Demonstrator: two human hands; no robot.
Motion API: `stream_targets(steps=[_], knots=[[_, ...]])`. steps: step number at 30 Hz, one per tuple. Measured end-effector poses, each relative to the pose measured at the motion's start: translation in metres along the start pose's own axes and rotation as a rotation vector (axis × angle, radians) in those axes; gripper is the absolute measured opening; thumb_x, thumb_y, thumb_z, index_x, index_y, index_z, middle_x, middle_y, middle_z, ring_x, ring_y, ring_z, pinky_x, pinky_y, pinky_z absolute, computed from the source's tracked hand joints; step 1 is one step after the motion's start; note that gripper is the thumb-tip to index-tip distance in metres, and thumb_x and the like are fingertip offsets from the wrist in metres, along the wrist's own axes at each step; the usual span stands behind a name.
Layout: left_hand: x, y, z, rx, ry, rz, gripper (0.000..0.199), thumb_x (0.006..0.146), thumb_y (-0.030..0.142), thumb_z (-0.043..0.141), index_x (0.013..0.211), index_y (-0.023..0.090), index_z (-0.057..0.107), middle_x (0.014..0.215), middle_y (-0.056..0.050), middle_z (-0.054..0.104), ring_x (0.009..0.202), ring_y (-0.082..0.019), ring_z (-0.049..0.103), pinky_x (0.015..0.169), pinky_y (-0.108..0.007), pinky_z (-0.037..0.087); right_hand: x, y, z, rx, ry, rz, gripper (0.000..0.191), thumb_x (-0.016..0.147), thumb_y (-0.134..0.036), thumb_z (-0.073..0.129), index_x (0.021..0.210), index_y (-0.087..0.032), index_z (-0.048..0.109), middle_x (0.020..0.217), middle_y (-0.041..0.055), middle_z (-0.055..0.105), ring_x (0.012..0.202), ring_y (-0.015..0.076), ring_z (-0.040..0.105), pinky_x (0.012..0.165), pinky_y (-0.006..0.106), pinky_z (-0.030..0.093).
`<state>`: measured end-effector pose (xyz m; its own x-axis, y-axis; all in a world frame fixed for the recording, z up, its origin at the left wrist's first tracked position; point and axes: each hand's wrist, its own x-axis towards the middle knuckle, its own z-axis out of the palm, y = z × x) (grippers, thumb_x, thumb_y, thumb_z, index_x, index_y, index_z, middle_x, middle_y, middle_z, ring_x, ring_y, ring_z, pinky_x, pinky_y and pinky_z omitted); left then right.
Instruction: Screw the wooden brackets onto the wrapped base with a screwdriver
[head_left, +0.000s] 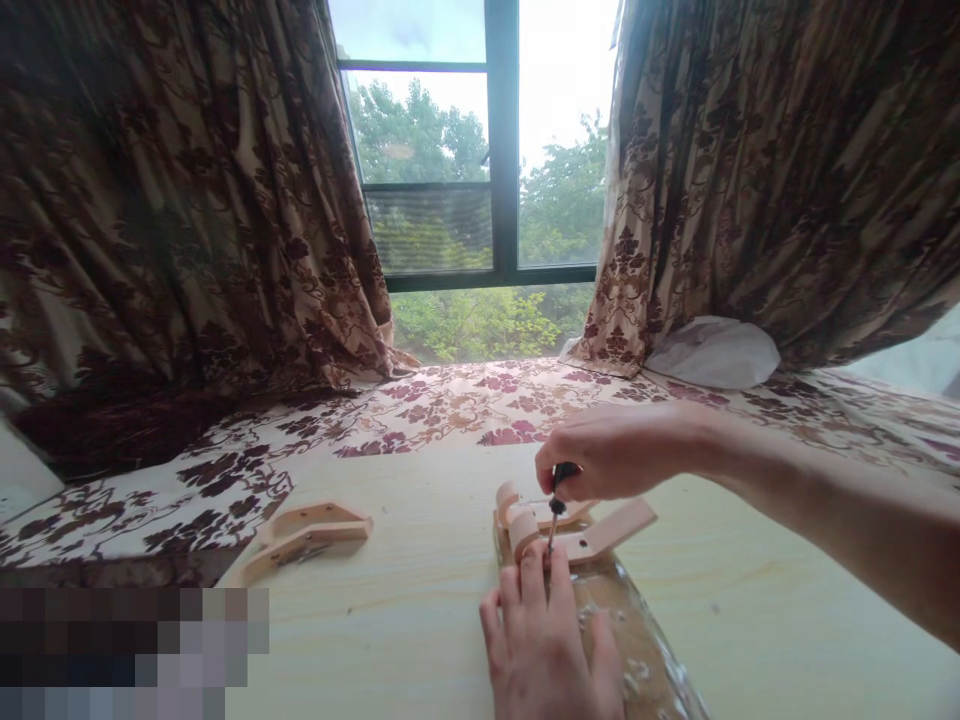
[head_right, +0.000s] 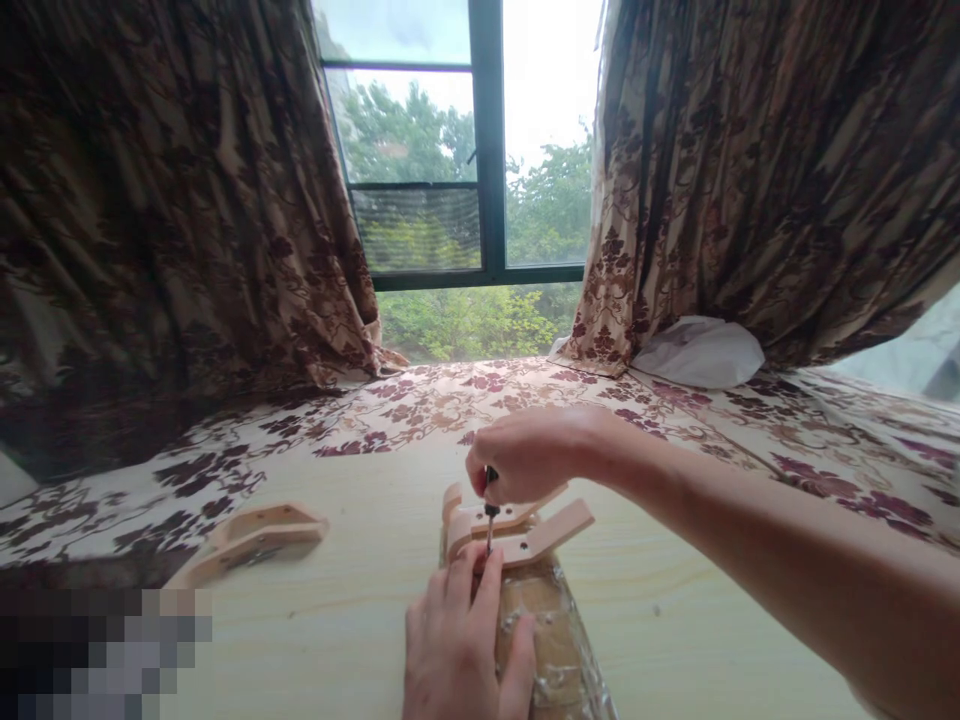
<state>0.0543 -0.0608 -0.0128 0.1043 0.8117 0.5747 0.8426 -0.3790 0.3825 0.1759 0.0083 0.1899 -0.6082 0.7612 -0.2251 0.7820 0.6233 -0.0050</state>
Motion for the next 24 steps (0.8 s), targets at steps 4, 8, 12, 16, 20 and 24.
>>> stream_targets(steps=[4,8,12,16,20,24], knots=[[0.000,0.001,-0.002,0.009,-0.016,0.009,0.048,0.078,0.027,0.049,0.126,0.022,0.055,0.129,-0.004,0.057,0.110,-0.028,0.050,0.091,-0.046,0.038,0.006,-0.003,0.004,0.003,0.038,-0.007,0.025,0.079,-0.019,0.048,0.092,-0.021,0.069,0.085,0.0032,0.068,0.072,0.0143,0.053,0.061,0.024,0.034],[0.001,-0.001,0.000,0.018,-0.005,0.024,0.048,0.077,0.028,0.049,0.124,0.022,0.056,0.127,-0.004,0.058,0.107,-0.027,0.051,0.089,-0.045,0.039,0.012,-0.001,0.013,0.008,0.107,0.006,0.021,0.075,-0.019,0.052,0.088,-0.021,0.068,0.080,0.0024,0.066,0.069,0.0136,0.051,0.058,0.024,0.032],[0.002,-0.005,0.004,0.049,0.015,0.040,0.046,0.076,0.028,0.050,0.122,0.024,0.058,0.128,-0.003,0.058,0.105,-0.025,0.054,0.086,-0.044,0.039,0.011,0.003,0.016,0.029,0.151,0.001,0.019,0.073,-0.020,0.056,0.087,-0.020,0.067,0.078,0.0019,0.066,0.067,0.0127,0.050,0.056,0.023,0.031],[0.004,-0.002,0.000,0.080,-0.003,0.058,0.047,0.078,0.027,0.048,0.124,0.022,0.056,0.132,-0.003,0.055,0.107,-0.026,0.053,0.085,-0.044,0.038,0.014,0.007,0.012,0.045,0.115,-0.012,0.022,0.070,-0.025,0.061,0.090,-0.019,0.068,0.080,0.0031,0.066,0.068,0.0133,0.051,0.057,0.022,0.032],[0.007,0.006,-0.012,0.056,-0.073,0.047,0.046,0.080,0.025,0.046,0.125,0.022,0.055,0.134,-0.003,0.053,0.111,-0.025,0.050,0.088,-0.043,0.037,0.027,0.011,0.014,0.029,0.137,-0.016,0.020,0.076,-0.034,0.058,0.084,-0.019,0.069,0.075,0.0033,0.066,0.063,0.0130,0.051,0.054,0.023,0.031],[0.009,0.011,-0.019,0.011,-0.124,0.008,0.045,0.083,0.025,0.044,0.128,0.022,0.052,0.137,-0.003,0.050,0.118,-0.024,0.045,0.094,-0.043,0.034,0.037,0.016,0.024,0.035,0.242,0.002,0.022,0.079,-0.036,0.056,0.082,-0.018,0.068,0.070,0.0031,0.063,0.060,0.0123,0.047,0.054,0.024,0.029]])
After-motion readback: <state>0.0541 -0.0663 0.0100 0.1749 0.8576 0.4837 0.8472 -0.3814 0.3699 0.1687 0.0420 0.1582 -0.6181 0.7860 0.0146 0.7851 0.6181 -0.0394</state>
